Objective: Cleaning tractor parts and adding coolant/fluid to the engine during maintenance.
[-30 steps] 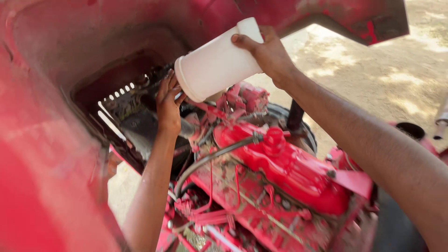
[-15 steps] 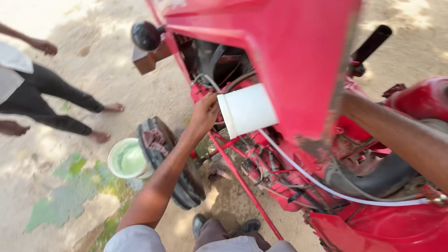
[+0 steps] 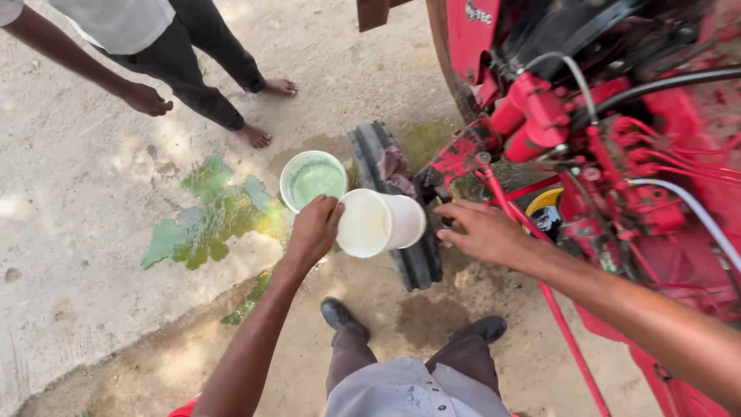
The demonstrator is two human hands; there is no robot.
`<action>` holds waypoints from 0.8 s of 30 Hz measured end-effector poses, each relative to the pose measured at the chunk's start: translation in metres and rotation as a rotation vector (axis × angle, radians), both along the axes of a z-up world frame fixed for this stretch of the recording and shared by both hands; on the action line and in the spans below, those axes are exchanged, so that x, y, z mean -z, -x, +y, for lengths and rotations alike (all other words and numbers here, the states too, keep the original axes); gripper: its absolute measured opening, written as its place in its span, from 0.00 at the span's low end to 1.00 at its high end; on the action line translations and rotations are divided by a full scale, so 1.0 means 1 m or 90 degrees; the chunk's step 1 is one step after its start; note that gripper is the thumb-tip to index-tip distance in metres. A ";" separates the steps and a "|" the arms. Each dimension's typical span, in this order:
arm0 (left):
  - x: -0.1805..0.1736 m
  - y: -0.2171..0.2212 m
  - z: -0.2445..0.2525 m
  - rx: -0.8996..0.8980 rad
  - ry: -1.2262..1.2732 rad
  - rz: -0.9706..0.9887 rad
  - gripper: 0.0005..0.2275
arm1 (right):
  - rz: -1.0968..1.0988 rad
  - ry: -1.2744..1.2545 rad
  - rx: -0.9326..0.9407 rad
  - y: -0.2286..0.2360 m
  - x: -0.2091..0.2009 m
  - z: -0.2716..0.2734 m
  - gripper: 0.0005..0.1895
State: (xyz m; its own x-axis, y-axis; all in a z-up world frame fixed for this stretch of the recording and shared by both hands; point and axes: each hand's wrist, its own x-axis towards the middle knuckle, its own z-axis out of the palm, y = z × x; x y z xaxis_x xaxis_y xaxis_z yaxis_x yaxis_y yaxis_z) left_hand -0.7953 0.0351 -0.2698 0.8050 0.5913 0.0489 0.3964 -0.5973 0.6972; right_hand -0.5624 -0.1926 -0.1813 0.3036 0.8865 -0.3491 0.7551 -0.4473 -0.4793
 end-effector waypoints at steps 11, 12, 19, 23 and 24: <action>0.070 0.022 0.134 0.151 0.000 0.128 0.22 | -0.218 -0.114 0.194 -0.027 0.293 0.194 0.38; 0.066 0.013 0.139 0.200 -0.004 0.146 0.33 | -0.311 -0.149 0.178 -0.032 0.314 0.194 0.39; 0.121 -0.047 0.179 0.279 -0.031 0.309 0.38 | 0.405 -0.297 0.431 -0.039 0.328 0.255 0.15; 0.209 -0.066 0.155 0.312 -0.085 0.212 0.28 | 0.703 -0.312 0.450 0.011 0.321 0.293 0.12; 0.232 -0.068 0.147 0.343 -0.134 0.151 0.17 | 0.586 -0.309 0.435 0.019 0.338 0.300 0.10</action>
